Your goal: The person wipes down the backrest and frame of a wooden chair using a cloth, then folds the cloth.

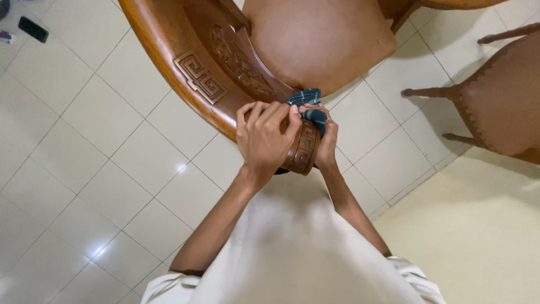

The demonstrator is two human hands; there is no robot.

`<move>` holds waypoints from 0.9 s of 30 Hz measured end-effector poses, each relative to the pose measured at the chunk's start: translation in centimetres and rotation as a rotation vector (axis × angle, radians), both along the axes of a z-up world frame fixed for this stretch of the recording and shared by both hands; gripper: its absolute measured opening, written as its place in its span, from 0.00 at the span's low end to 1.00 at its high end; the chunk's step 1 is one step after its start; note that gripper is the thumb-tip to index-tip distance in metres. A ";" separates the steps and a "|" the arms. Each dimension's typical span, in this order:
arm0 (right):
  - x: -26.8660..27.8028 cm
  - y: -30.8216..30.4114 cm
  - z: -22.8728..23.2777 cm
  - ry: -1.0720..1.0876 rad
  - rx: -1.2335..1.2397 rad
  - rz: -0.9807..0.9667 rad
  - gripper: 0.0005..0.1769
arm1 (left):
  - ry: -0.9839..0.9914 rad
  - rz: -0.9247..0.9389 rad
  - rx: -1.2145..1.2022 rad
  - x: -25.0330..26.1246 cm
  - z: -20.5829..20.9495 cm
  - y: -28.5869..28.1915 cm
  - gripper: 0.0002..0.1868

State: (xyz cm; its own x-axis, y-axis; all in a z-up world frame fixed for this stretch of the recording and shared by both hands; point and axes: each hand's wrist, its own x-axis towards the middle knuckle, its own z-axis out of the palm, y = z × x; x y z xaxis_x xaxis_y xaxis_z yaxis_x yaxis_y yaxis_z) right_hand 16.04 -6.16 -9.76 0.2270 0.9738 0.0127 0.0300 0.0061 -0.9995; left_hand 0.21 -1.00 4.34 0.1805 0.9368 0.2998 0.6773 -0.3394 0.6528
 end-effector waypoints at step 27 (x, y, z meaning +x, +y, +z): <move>-4.1 -7.2 9.4 -0.225 0.327 -0.017 0.29 | -0.097 -0.030 -0.043 -0.4 0.2 -1.7 0.17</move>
State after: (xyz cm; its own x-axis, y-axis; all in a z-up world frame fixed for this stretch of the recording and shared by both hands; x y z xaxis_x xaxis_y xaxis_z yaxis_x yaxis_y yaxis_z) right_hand 11.89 -13.36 -0.40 0.1995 0.9062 0.3727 0.2506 0.3205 -0.9135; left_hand -0.21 -2.66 4.58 0.1804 0.9437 0.2772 0.6004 -0.3289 0.7289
